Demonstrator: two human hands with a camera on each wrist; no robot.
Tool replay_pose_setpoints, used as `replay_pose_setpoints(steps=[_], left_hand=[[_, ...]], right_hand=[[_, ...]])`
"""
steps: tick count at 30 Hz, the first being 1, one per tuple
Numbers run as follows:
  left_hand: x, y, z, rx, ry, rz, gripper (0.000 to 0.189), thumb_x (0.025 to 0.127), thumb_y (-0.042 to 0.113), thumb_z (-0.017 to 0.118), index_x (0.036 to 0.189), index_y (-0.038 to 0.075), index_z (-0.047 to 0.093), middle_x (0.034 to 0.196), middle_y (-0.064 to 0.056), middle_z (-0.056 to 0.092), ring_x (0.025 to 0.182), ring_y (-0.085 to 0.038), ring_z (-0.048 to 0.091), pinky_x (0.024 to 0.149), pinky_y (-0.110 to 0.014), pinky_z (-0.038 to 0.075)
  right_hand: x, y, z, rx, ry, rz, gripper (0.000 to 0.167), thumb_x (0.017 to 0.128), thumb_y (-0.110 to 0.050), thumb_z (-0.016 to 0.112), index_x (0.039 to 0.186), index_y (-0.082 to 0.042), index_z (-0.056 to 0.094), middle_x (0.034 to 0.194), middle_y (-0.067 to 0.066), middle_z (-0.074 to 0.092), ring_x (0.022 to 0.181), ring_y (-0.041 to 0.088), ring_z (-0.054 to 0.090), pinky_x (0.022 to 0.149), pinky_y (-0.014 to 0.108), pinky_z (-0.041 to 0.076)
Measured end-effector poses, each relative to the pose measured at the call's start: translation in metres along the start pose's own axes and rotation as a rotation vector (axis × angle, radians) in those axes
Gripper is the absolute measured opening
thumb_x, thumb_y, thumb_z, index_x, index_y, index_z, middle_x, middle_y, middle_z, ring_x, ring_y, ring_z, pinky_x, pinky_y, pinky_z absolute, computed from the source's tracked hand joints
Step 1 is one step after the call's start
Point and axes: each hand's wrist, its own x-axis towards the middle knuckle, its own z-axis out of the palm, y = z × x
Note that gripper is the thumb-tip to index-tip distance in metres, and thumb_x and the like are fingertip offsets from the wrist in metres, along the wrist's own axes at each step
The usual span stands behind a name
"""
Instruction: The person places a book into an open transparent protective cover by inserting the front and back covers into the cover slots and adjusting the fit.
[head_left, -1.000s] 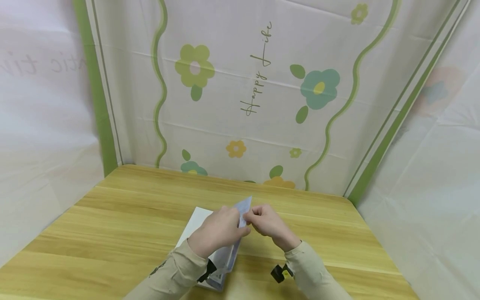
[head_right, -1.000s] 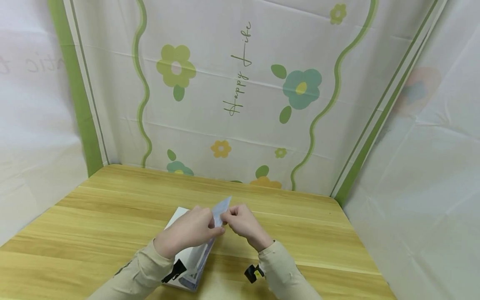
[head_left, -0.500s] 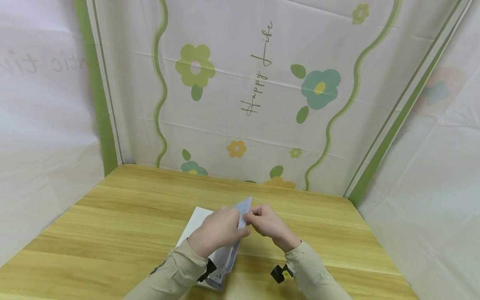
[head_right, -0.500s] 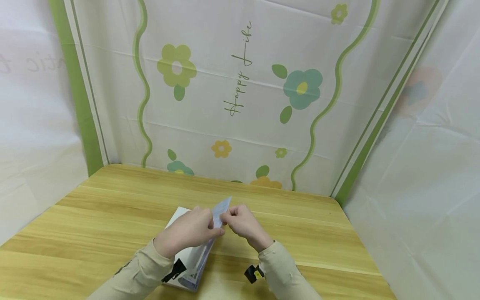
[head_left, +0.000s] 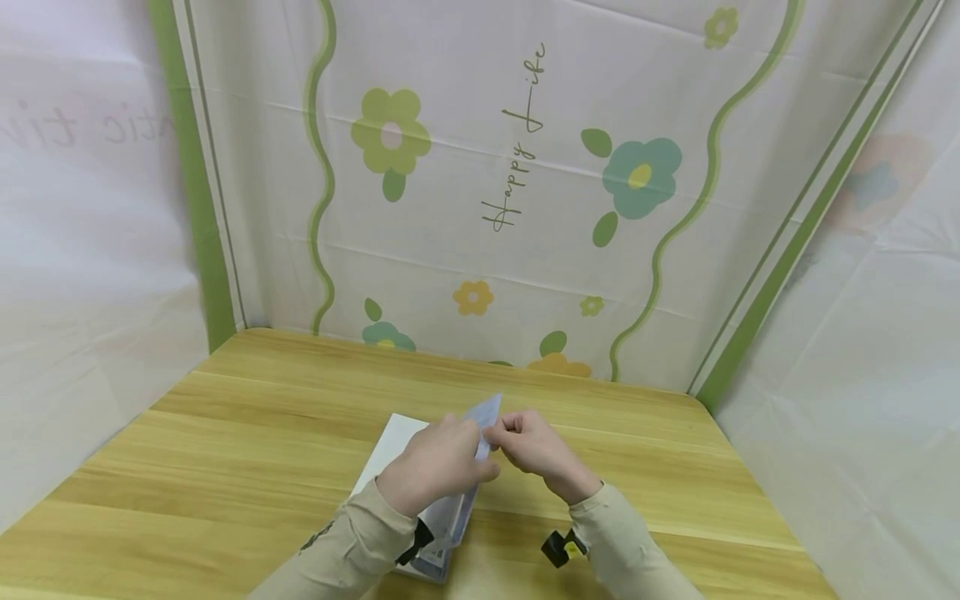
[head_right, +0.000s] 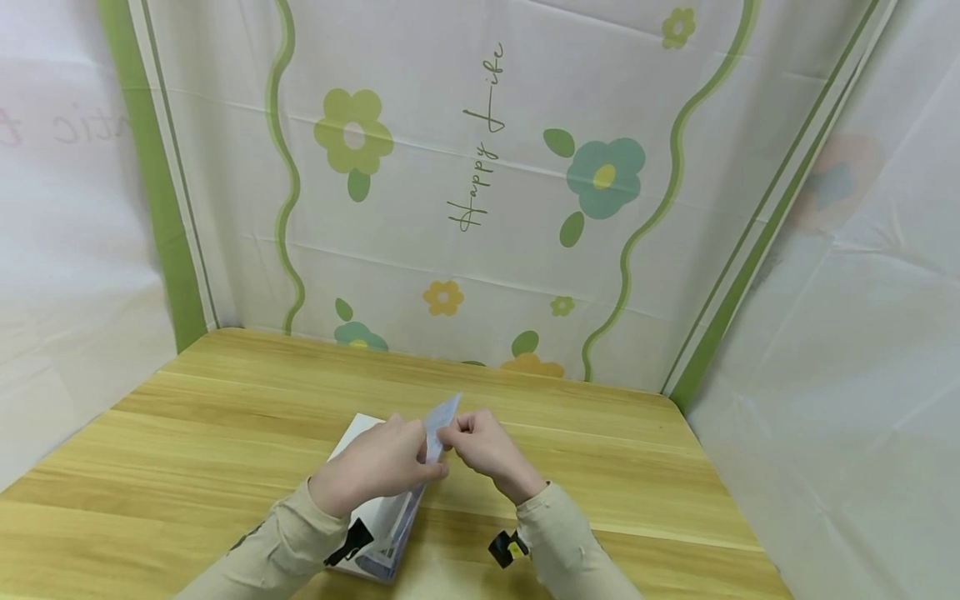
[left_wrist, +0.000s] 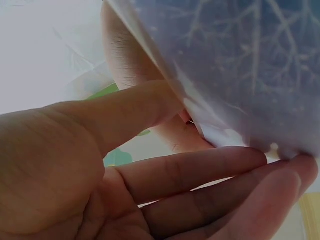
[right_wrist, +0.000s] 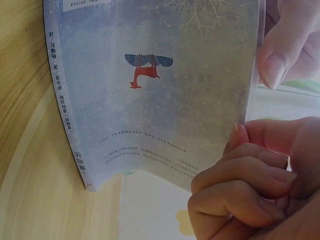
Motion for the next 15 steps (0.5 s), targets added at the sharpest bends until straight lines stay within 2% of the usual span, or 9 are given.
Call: replay_pose_setpoints(steps=[6, 15], left_hand=[[-0.0004, -0.0003, 0.0002, -0.015, 0.01, 0.01, 0.054, 0.085, 0.026, 0.076, 0.051, 0.016, 0.035, 0.043, 0.011, 0.017, 0.038, -0.002, 0.017, 0.037, -0.017, 0.016], [-0.0004, -0.0021, -0.0004, -0.023, -0.013, 0.017, 0.05, 0.084, 0.016, 0.073, 0.052, 0.015, 0.035, 0.044, 0.01, 0.018, 0.039, -0.002, 0.018, 0.038, -0.017, 0.015]], right_hand=[[-0.0002, -0.0001, -0.0002, 0.003, -0.001, -0.001, 0.031, 0.097, -0.021, 0.061, 0.07, -0.007, 0.059, 0.048, -0.005, 0.031, 0.041, 0.008, 0.021, 0.04, 0.022, 0.019], [0.0008, 0.0012, 0.0001, 0.015, -0.011, 0.002, 0.031, 0.097, -0.023, 0.062, 0.071, -0.007, 0.059, 0.048, -0.006, 0.032, 0.041, 0.008, 0.021, 0.04, 0.021, 0.02]])
